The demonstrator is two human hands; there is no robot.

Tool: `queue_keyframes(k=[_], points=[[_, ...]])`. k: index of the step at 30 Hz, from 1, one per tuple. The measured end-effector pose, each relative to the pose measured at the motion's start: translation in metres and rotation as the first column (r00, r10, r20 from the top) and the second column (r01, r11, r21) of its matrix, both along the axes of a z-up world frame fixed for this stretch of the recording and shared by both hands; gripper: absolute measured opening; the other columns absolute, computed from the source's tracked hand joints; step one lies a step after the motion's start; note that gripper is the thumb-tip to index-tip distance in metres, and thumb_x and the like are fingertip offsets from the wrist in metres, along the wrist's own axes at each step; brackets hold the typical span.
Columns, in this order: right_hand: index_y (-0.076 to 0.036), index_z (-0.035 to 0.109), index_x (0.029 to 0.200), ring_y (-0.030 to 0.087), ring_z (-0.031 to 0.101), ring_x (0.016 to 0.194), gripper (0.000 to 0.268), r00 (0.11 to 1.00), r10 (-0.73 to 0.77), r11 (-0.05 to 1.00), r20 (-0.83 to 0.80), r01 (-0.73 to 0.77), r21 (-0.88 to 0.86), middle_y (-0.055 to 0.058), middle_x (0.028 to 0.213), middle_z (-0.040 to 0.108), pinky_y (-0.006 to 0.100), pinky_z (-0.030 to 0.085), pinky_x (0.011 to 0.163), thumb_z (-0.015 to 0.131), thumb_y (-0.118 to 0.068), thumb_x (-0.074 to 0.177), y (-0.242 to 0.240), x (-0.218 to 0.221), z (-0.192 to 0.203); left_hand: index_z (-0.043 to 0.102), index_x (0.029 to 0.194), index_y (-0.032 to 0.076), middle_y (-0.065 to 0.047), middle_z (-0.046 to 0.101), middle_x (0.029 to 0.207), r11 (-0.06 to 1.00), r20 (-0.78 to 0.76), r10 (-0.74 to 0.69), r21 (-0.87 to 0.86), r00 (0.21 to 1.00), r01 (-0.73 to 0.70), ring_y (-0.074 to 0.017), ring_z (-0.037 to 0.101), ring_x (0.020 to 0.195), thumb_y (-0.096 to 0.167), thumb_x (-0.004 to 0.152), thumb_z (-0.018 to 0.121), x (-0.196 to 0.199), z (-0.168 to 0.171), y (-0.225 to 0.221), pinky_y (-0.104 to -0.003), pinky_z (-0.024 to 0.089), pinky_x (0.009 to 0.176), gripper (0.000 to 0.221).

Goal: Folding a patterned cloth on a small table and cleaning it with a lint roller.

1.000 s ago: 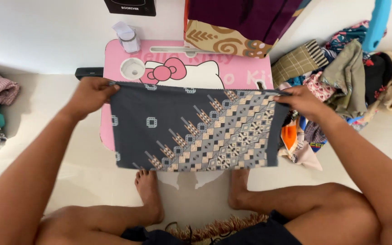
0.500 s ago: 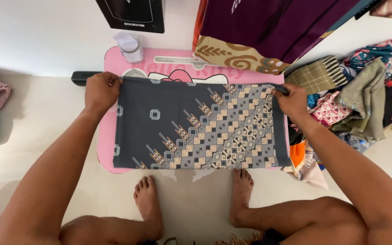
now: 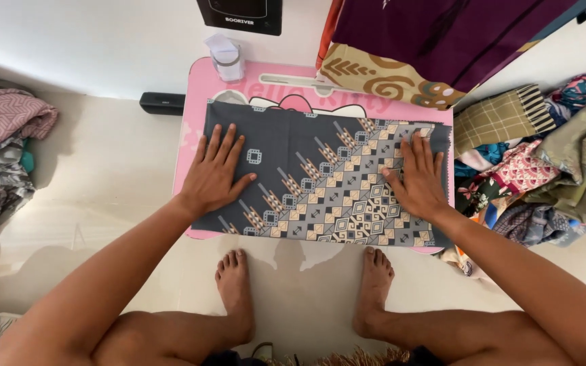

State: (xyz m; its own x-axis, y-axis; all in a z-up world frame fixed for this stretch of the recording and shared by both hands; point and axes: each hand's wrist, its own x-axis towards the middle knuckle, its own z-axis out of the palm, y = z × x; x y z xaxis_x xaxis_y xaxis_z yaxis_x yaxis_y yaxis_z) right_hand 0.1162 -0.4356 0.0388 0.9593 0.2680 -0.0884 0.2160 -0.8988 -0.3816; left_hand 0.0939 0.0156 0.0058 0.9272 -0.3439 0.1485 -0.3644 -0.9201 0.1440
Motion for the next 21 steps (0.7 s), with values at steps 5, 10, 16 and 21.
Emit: queue_keyframes(k=[5, 10, 16, 21], points=[[-0.005, 0.012, 0.166, 0.043, -0.006, 0.157, 0.079, 0.997, -0.035, 0.998, -0.067, 0.03, -0.063, 0.025, 0.172, -0.002, 0.066, -0.013, 0.12, 0.027, -0.059, 0.11, -0.007, 0.02, -0.022, 0.031, 0.162, 0.008, -0.015, 0.022, 0.172, 0.997, -0.097, 0.057, -0.037, 0.994, -0.061, -0.0363, 0.016, 0.159, 0.071, 0.102, 0.036, 0.013, -0.002, 0.004, -0.052, 0.009, 0.129, 0.088], [-0.01, 0.008, 0.167, 0.04, -0.008, 0.158, 0.083, 0.994, -0.071, 0.992, -0.081, 0.062, -0.114, 0.019, 0.173, -0.007, 0.063, -0.015, 0.121, 0.024, -0.066, 0.108, -0.01, 0.036, -0.031, 0.029, 0.162, 0.003, -0.018, 0.023, 0.171, 0.991, -0.129, 0.093, -0.082, 0.987, -0.104, -0.035, 0.016, 0.159, 0.072, 0.102, 0.036, 0.022, -0.005, 0.006, -0.048, 0.008, 0.131, 0.092], [-0.007, 0.007, 0.167, 0.042, -0.008, 0.157, 0.083, 0.998, -0.048, 0.994, -0.046, 0.043, -0.1, 0.022, 0.172, -0.008, 0.062, -0.012, 0.123, 0.027, -0.063, 0.109, -0.032, 0.018, -0.028, 0.024, 0.164, 0.003, -0.017, 0.016, 0.173, 0.988, -0.203, 0.138, -0.046, 0.969, -0.15, -0.0347, 0.011, 0.16, 0.073, 0.101, 0.032, 0.017, -0.005, 0.014, -0.052, 0.009, 0.13, 0.095], [-0.004, 0.007, 0.166, 0.046, -0.005, 0.157, 0.089, 0.997, 0.036, 0.987, 0.071, -0.024, -0.16, 0.025, 0.172, -0.006, 0.068, -0.005, 0.122, 0.042, -0.059, 0.105, -0.048, -0.019, -0.018, 0.025, 0.163, 0.002, -0.018, 0.008, 0.175, 0.981, -0.21, 0.169, -0.057, 0.963, -0.184, -0.036, 0.002, 0.161, 0.071, 0.102, 0.03, -0.012, 0.017, 0.015, -0.058, 0.002, 0.129, 0.092]])
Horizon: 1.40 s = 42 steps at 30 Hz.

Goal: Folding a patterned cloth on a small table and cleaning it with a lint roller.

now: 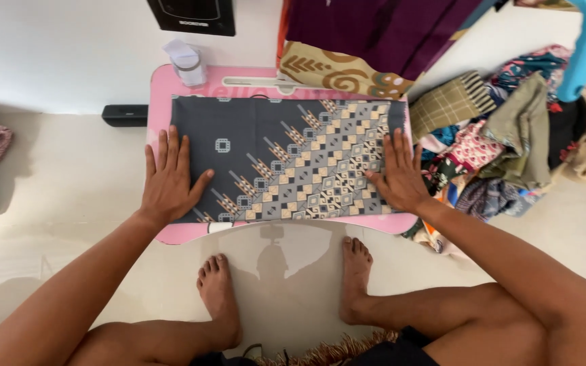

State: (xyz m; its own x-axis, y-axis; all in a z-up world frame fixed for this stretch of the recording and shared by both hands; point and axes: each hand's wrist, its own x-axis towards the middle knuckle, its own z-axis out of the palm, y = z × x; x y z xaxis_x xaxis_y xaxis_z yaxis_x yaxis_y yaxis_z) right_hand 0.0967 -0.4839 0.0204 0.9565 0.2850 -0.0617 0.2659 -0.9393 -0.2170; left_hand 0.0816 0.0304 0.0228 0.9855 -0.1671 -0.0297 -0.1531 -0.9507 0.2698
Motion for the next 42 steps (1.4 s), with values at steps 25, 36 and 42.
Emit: queue_keyframes(k=[25, 36, 42], points=[[-0.003, 0.08, 0.099, 0.013, 0.057, 0.051, 0.019, 0.917, -0.266, 0.879, 0.298, 0.104, 0.465, 0.006, 0.071, 0.075, 0.028, 0.045, 0.05, 0.071, -0.019, 0.092, -0.06, -0.006, 0.228, 0.026, 0.16, 0.025, -0.009, -0.007, 0.177, 0.99, -0.296, 0.089, 0.135, 0.951, -0.05, -0.032, -0.01, 0.164, 0.078, 0.092, 0.029, 0.026, -0.016, 0.002, -0.062, 0.018, 0.124, 0.086], [0.012, 0.055, 0.133, 0.043, 0.067, 0.102, 0.04, 0.716, -0.503, 0.829, 0.484, 0.241, 0.505, 0.03, 0.118, 0.067, 0.05, 0.052, 0.089, 0.059, -0.01, 0.1, -0.106, 0.083, 0.214, 0.03, 0.157, 0.003, -0.031, 0.009, 0.165, 0.674, -0.395, -0.684, -0.022, 0.613, 0.738, -0.0568, 0.017, 0.147, 0.061, 0.107, 0.051, -0.082, 0.066, -0.167, -0.067, 0.028, 0.113, 0.079], [0.012, 0.047, 0.137, 0.043, 0.062, 0.109, 0.037, 0.561, -0.464, 0.856, 0.685, 0.087, 0.509, 0.03, 0.123, 0.059, 0.052, 0.049, 0.094, 0.051, 0.002, 0.102, -0.073, 0.037, 0.258, 0.03, 0.157, 0.004, -0.028, 0.012, 0.167, 0.666, -0.642, -0.591, -0.046, 0.488, 0.745, -0.0541, 0.015, 0.149, 0.016, 0.109, 0.042, -0.132, 0.023, -0.189, -0.074, 0.026, 0.113, 0.051]])
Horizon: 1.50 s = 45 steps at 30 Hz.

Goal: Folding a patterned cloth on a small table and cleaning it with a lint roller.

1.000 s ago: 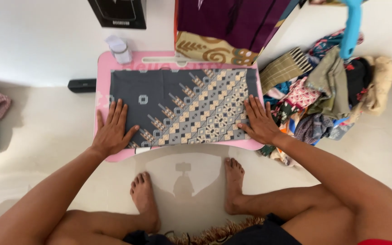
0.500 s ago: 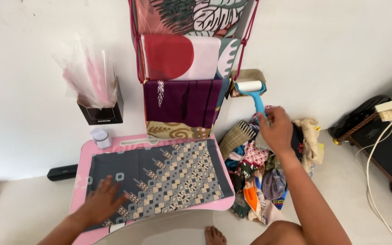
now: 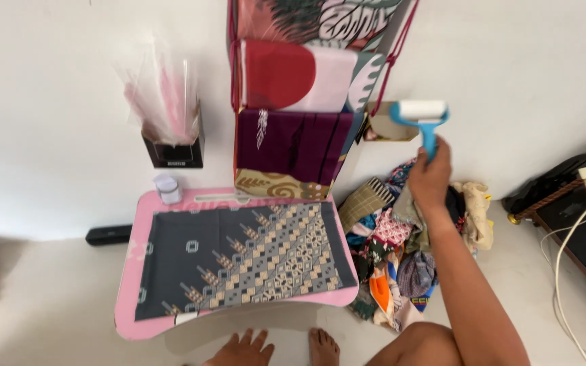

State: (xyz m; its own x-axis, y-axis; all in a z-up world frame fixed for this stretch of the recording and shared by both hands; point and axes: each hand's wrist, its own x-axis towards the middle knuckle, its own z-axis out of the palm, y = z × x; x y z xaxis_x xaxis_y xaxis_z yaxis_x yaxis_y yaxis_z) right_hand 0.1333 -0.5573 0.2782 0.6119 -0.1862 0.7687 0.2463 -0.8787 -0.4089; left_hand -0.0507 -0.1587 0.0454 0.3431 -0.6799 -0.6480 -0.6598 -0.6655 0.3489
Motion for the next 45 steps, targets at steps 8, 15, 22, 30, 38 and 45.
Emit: queue_keyframes(k=[8, 15, 22, 30, 38, 45], points=[[0.004, 0.057, 0.139, 0.027, 0.058, 0.088, 0.042, 0.793, 0.352, 0.911, -0.497, -0.412, -0.013, 0.018, 0.118, 0.067, 0.038, 0.045, 0.081, 0.062, 0.0, 0.098, 0.072, -0.08, -0.001, 0.036, 0.149, -0.015, -0.046, 0.017, 0.158, 0.993, 0.085, -0.119, 0.016, 0.989, 0.118, -0.0645, 0.019, 0.142, 0.042, 0.098, 0.064, -0.038, 0.006, 0.011, -0.073, 0.023, 0.108, 0.082], [-0.011, 0.056, 0.141, 0.03, 0.068, 0.107, 0.045, 0.3, 0.253, 0.666, -0.92, -0.744, -0.059, 0.008, 0.133, 0.066, 0.044, 0.053, 0.093, 0.057, -0.016, 0.096, 0.158, -0.07, -0.1, 0.066, 0.137, 0.0, -0.037, 0.035, 0.157, 0.9, -0.012, -0.407, 0.162, 0.913, 0.404, -0.0506, 0.022, 0.151, 0.032, 0.095, 0.066, -0.044, 0.047, -0.015, -0.074, 0.025, 0.113, 0.052], [-0.016, 0.054, 0.144, 0.029, 0.068, 0.1, 0.045, 0.197, 0.351, 0.542, -0.915, -0.84, 0.026, 0.006, 0.127, 0.065, 0.044, 0.053, 0.084, 0.054, -0.016, 0.1, 0.262, -0.047, -0.138, 0.062, 0.142, 0.003, -0.028, 0.047, 0.154, 0.91, 0.036, -0.391, 0.166, 0.92, 0.38, -0.0476, 0.028, 0.15, 0.035, 0.089, 0.072, -0.045, 0.045, -0.041, -0.077, 0.022, 0.115, 0.063], [-0.008, 0.05, 0.142, 0.038, 0.066, 0.092, 0.042, 0.216, 0.468, 0.411, -0.857, -0.912, -0.005, 0.013, 0.112, 0.063, 0.05, 0.052, 0.078, 0.053, -0.015, 0.101, 0.375, -0.036, -0.16, 0.065, 0.137, 0.006, -0.023, 0.055, 0.148, 0.953, 0.036, -0.294, 0.085, 0.955, 0.29, -0.0438, 0.031, 0.15, 0.034, 0.097, 0.063, -0.03, 0.064, -0.037, -0.078, 0.025, 0.113, 0.049], [-0.001, 0.05, 0.147, 0.036, 0.064, 0.1, 0.042, 0.223, 0.296, 0.374, -0.929, -0.922, -0.102, 0.02, 0.115, 0.064, 0.044, 0.055, 0.075, 0.047, -0.011, 0.106, 0.311, -0.034, -0.11, 0.079, 0.107, 0.014, -0.013, 0.077, 0.107, 0.988, -0.056, 0.139, -0.064, 0.989, -0.142, -0.0337, 0.074, 0.103, 0.055, 0.092, 0.06, 0.042, 0.07, 0.034, -0.057, 0.055, 0.088, 0.047], [-0.002, 0.059, 0.14, 0.047, 0.069, 0.105, 0.042, 0.307, 0.163, 0.663, -0.938, -0.738, -0.126, 0.025, 0.112, 0.069, 0.055, 0.056, 0.087, 0.055, -0.018, 0.101, 0.211, -0.078, -0.104, 0.066, 0.129, -0.009, -0.032, 0.07, 0.12, 0.408, 0.045, 0.901, -0.425, 0.432, -0.808, -0.0494, 0.066, 0.116, 0.034, 0.103, 0.06, 0.127, 0.163, 0.222, -0.059, 0.051, 0.097, 0.051]])
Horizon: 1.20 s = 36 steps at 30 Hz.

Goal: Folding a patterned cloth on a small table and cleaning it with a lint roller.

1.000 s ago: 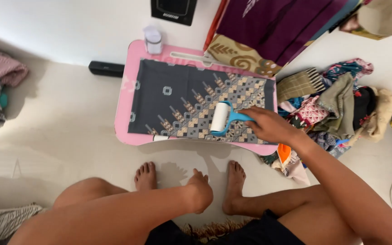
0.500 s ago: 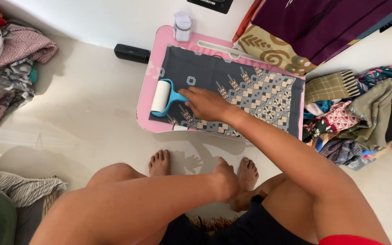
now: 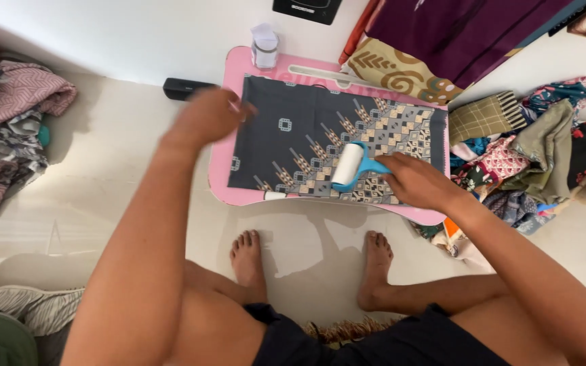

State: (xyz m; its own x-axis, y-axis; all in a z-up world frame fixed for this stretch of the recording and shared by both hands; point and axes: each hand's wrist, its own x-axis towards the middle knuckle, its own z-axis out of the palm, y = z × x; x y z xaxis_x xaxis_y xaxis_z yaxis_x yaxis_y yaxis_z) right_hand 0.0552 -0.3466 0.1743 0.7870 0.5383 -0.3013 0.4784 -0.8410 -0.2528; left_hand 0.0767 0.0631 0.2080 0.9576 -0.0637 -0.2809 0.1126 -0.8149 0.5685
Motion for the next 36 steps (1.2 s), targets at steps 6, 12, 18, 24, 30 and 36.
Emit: queue_keyframes(k=[6, 12, 18, 24, 30, 36], points=[[-0.013, 0.054, 0.146, 0.05, 0.071, 0.086, 0.047, 0.973, -0.148, 0.965, 0.18, 0.102, 0.242, 0.023, 0.105, 0.065, 0.058, 0.059, 0.07, 0.056, -0.015, 0.099, 0.097, -0.064, -0.022, 0.026, 0.158, -0.004, -0.032, 0.053, 0.143, 0.897, -0.034, 0.443, 0.015, 0.896, -0.443, -0.0435, 0.052, 0.137, 0.055, 0.106, 0.052, 0.023, -0.142, 0.089, -0.058, 0.044, 0.111, 0.082], [-0.004, 0.053, 0.142, 0.041, 0.074, 0.075, 0.045, 0.922, -0.154, 0.982, 0.355, 0.102, 0.16, 0.021, 0.097, 0.064, 0.045, 0.062, 0.055, 0.054, -0.011, 0.098, 0.208, -0.068, -0.085, 0.003, 0.162, -0.008, -0.038, 0.041, 0.153, 0.945, -0.32, 0.293, -0.045, 0.901, -0.324, -0.0462, 0.041, 0.146, 0.058, 0.105, 0.039, 0.011, -0.15, 0.083, -0.058, 0.035, 0.12, 0.093], [0.01, 0.054, 0.132, 0.05, 0.073, 0.073, 0.045, 0.909, -0.22, 0.966, 0.355, 0.153, 0.207, 0.027, 0.085, 0.065, 0.054, 0.06, 0.054, 0.058, -0.008, 0.091, 0.276, 0.037, -0.115, 0.006, 0.162, -0.005, -0.032, 0.042, 0.155, 0.965, -0.157, 0.234, -0.08, 0.96, -0.248, -0.0471, 0.047, 0.141, 0.052, 0.104, 0.045, 0.035, -0.141, 0.064, -0.062, 0.041, 0.114, 0.09], [0.009, 0.055, 0.127, 0.049, 0.074, 0.077, 0.041, 0.94, -0.214, 0.958, 0.267, 0.147, 0.248, 0.03, 0.084, 0.07, 0.056, 0.059, 0.057, 0.055, -0.011, 0.091, 0.286, 0.077, -0.108, 0.007, 0.163, 0.0, -0.027, 0.041, 0.157, 0.974, -0.111, 0.225, 0.018, 0.968, -0.225, -0.0483, 0.053, 0.134, 0.047, 0.102, 0.044, 0.038, -0.135, 0.049, -0.065, 0.045, 0.106, 0.085], [0.0, 0.059, 0.129, 0.056, 0.071, 0.087, 0.04, 0.961, -0.255, 0.902, 0.106, 0.197, 0.384, 0.033, 0.093, 0.069, 0.061, 0.057, 0.065, 0.058, -0.017, 0.093, 0.256, -0.049, -0.054, 0.008, 0.163, -0.001, -0.031, 0.043, 0.153, 0.968, -0.12, 0.248, -0.009, 0.961, -0.251, -0.0512, 0.053, 0.132, 0.043, 0.104, 0.038, 0.034, -0.142, 0.059, -0.068, 0.045, 0.103, 0.079], [0.003, 0.062, 0.128, 0.05, 0.073, 0.078, 0.036, 0.9, -0.368, 0.869, 0.235, 0.243, 0.43, 0.032, 0.087, 0.07, 0.054, 0.055, 0.056, 0.059, -0.01, 0.094, 0.23, -0.031, -0.056, 0.008, 0.163, -0.003, -0.032, 0.046, 0.152, 0.978, -0.173, 0.21, 0.032, 0.962, -0.208, -0.0524, 0.052, 0.132, 0.044, 0.102, 0.042, 0.041, -0.158, 0.057, -0.069, 0.045, 0.102, 0.084]])
